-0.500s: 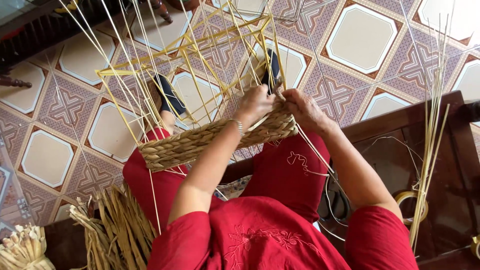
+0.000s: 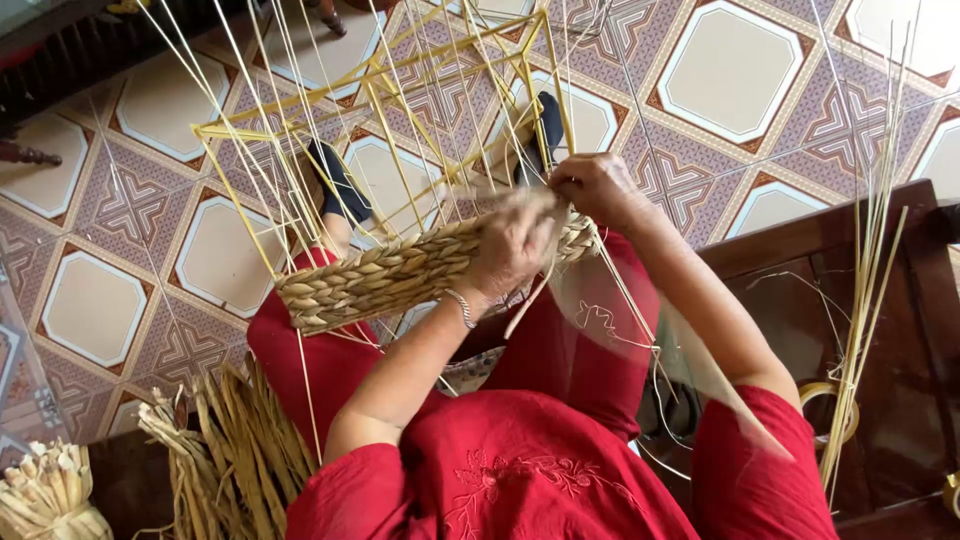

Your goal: The person weaves dried plant fibers around a wire frame by hand, tucking and interlacing the strands through the structure, and trims excess fiber using scissors.

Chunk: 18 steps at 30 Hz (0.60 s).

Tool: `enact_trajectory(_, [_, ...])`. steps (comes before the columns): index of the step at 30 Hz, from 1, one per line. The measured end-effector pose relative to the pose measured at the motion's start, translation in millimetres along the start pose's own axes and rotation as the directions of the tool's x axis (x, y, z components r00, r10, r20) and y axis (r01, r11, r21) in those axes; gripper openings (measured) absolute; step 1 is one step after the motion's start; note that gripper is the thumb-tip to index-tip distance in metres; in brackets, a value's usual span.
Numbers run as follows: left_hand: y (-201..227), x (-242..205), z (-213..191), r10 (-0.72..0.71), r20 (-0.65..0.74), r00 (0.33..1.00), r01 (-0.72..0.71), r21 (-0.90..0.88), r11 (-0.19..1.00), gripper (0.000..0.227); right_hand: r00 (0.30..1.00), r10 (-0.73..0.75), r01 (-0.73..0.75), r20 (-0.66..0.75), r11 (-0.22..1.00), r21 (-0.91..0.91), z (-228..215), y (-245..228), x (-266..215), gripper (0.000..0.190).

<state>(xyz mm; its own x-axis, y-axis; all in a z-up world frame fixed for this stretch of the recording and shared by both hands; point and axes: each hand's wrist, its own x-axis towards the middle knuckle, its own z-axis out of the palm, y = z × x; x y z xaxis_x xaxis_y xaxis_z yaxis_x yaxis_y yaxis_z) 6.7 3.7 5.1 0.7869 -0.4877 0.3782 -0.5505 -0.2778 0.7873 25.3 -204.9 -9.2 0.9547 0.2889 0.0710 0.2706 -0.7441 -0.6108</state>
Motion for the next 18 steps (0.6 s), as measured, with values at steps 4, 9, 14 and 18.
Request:
enact_trajectory(4, [-14, 11, -33, 0.135, -0.044, 0.990, -0.086, 0.570, 0.817, 0.035, 0.988, -0.117, 0.122, -0.100, 0.991, 0.048, -13, -13, -11, 0.016])
enact_trajectory(9, [-38, -11, -36, 0.123, -0.012, 0.992, -0.086, 0.646, 0.759, 0.016, 0.991, 0.115, -0.105, -0.073, 0.986, 0.130, -8, -15, -6, 0.010])
enact_trajectory(14, [-46, -25, -35, 0.191, 0.035, 0.981, -0.161, 0.696, 0.700, 0.014, 0.953, 0.262, -0.233, -0.150, 0.954, 0.190, 13, 0, -15, 0.011])
enact_trajectory(18, [-44, -38, -38, -0.137, 0.171, 0.976, 0.028, 0.524, 0.851, 0.021, 0.912, 0.315, -0.250, -0.263, 0.935, 0.252, 26, -5, -18, 0.013])
